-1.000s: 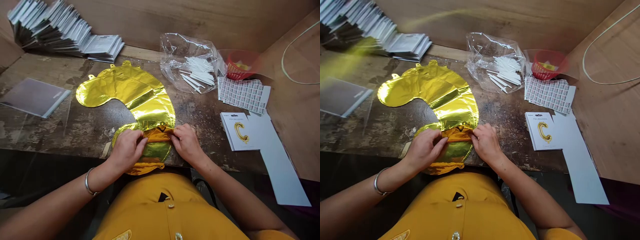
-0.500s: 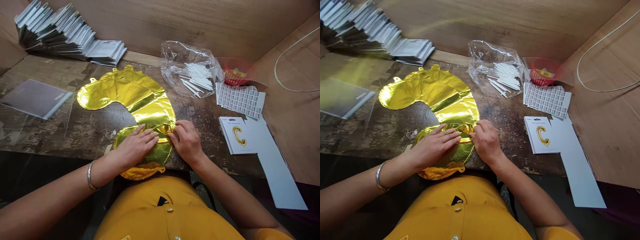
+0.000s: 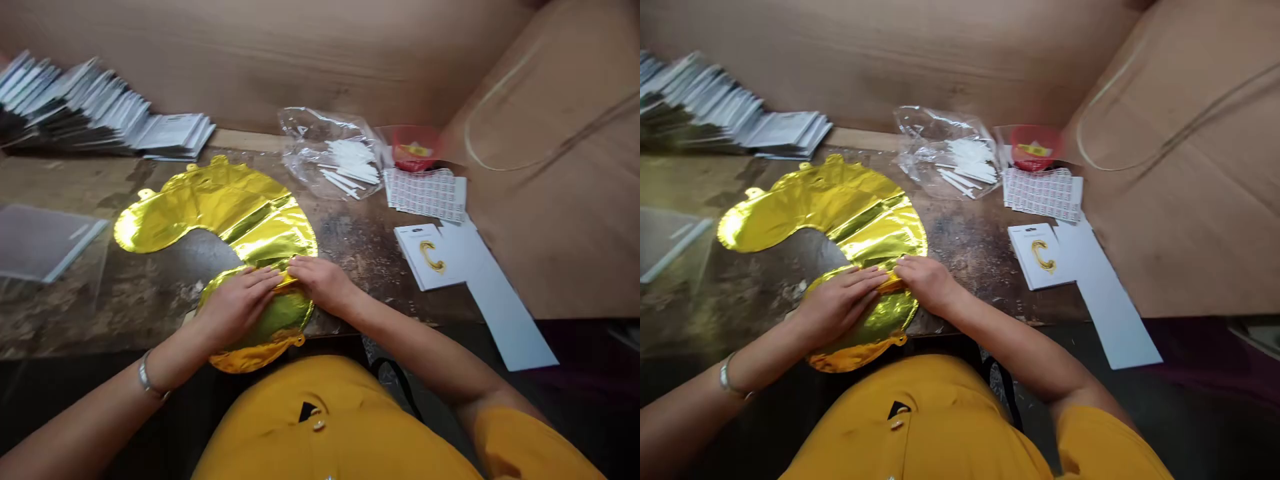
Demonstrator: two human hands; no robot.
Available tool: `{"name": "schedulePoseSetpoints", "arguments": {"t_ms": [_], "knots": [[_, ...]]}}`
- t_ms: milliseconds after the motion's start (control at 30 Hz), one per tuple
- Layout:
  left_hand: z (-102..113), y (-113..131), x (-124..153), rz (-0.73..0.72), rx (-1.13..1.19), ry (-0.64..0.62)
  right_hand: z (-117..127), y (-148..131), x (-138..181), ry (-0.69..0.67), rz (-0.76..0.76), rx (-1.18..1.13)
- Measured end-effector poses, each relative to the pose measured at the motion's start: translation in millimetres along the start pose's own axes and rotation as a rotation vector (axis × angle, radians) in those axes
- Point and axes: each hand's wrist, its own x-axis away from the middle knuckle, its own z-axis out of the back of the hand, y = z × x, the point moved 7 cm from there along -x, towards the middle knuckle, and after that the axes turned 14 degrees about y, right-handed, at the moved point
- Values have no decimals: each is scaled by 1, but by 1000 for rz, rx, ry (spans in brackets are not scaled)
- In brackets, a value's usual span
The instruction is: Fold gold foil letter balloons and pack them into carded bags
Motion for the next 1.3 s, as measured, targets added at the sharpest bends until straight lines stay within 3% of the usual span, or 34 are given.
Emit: {"name": "schedulePoseSetpoints", "arguments": {"t_ms": [67, 167, 300, 400, 467, 533, 633, 700, 767, 833, 1067, 1200, 1300], "knots": [[-4, -12, 2, 69, -114, -2, 17, 4, -1, 71, -35, 30], [-10, -32, -4, 83, -221, -49, 84, 18, 14, 371, -226, -23], [-14, -44, -38, -12, -210, -104, 192, 47, 82, 943, -592, -184], [-11, -19, -89, -60, -140, 40, 235, 66, 138, 1232, -750, -351], [-22, 21, -130, -118, -14, 136, 241, 76, 165, 1295, -833, -419], [-52, 74, -168, -261, 116, 89, 240, 81, 185, 1332, -887, -443], [-114, 143, -210, -497, 196, -163, 235, 81, 206, 1384, -920, -458], [-149, 163, -227, -533, 207, -310, 235, 80, 218, 1403, -936, -458], [-172, 168, -237, -535, 224, -408, 238, 79, 231, 1414, -955, -445], [-181, 166, -241, -544, 245, -428, 240, 81, 243, 1423, -990, -437], [-174, 155, -241, -523, 309, -334, 233, 93, 251, 1414, -1027, -506], [-181, 155, -236, -489, 299, -399, 230, 100, 247, 1431, -967, -545], [-180, 157, -234, -517, 293, -391, 219, 113, 247, 1359, -1011, -688]]}}
